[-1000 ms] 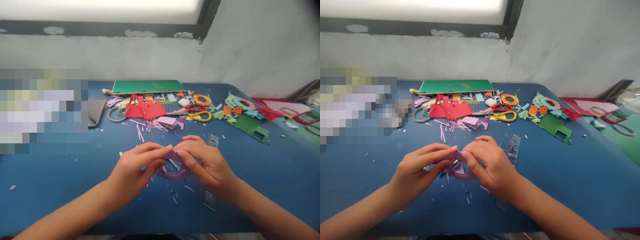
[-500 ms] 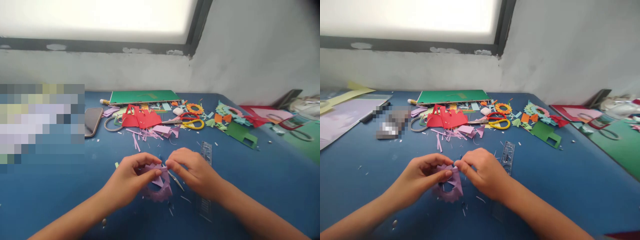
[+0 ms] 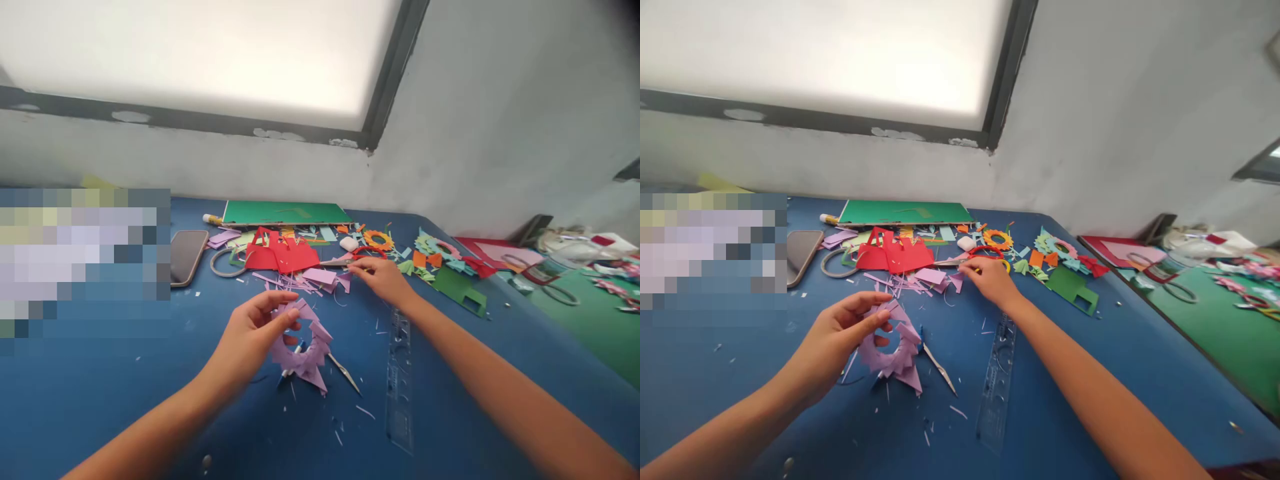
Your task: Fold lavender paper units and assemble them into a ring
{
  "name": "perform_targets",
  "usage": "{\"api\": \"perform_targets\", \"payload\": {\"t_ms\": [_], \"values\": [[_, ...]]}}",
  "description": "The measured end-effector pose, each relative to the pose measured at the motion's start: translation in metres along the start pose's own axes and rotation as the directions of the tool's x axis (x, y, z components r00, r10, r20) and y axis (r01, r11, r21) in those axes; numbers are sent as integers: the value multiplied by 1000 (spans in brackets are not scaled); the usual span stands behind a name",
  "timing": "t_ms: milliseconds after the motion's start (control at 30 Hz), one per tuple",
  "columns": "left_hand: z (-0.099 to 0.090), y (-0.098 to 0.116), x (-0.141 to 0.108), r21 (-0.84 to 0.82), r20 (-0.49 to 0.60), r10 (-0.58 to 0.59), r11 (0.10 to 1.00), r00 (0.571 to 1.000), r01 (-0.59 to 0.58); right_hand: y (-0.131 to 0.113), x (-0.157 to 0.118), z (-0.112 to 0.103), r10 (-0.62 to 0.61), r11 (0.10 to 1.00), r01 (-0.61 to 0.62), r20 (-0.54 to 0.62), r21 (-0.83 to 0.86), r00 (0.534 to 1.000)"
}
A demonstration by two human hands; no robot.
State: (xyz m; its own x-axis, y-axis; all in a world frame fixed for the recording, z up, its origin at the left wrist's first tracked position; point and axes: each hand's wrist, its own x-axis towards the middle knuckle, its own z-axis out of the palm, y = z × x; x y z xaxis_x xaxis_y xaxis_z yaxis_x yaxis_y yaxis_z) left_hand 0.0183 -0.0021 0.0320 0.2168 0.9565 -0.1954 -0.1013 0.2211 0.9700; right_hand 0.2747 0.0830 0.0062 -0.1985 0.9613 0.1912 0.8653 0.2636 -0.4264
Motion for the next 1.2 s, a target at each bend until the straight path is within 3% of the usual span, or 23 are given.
{"api": "perform_targets", "payload": {"t_ms": [167, 300, 467, 633, 833, 900, 967, 1033, 1100, 1200], "values": [[0, 2, -3, -10, -12, 7, 1000, 1000, -7, -9, -13, 8, -13, 995, 24, 117, -94, 993], [1, 2, -6, -4, 26, 32, 999, 999, -32, -17, -11, 13, 98, 981, -61, 197, -183, 975], [1, 5, -8, 10, 46, 59, 998, 997, -60, -23, 12, 7, 228, 963, -170, 302, -209, 926], [0, 4, -6, 16, 68, 76, 997, 995, -77, -26, 21, -7, 229, 973, -207, 311, -101, 922], [0, 1, -8, 96, 67, 135, 985, 989, -141, -45, -21, -23, 144, 948, -178, 142, 264, 979], [1, 0, -11, 152, 84, 153, 975, 985, -165, -58, -40, -23, 112, 893, -133, 76, 429, 991], [3, 0, -15, 190, 112, 165, 964, 980, -184, -70, -55, -21, 141, 649, -150, 76, 746, 987], [6, -1, -17, 223, 124, 175, 954, 977, -199, -80, -64, -17, 139, 507, -215, 167, 835, 976], [7, -1, -19, 244, 126, 177, 948, 976, -204, -85, -69, -15, 105, 438, -257, 235, 861, 966], [7, -1, -20, 299, 122, 196, 928, 973, -224, -88, -72, -13, 68, 417, -299, 299, 858, 952]]}}
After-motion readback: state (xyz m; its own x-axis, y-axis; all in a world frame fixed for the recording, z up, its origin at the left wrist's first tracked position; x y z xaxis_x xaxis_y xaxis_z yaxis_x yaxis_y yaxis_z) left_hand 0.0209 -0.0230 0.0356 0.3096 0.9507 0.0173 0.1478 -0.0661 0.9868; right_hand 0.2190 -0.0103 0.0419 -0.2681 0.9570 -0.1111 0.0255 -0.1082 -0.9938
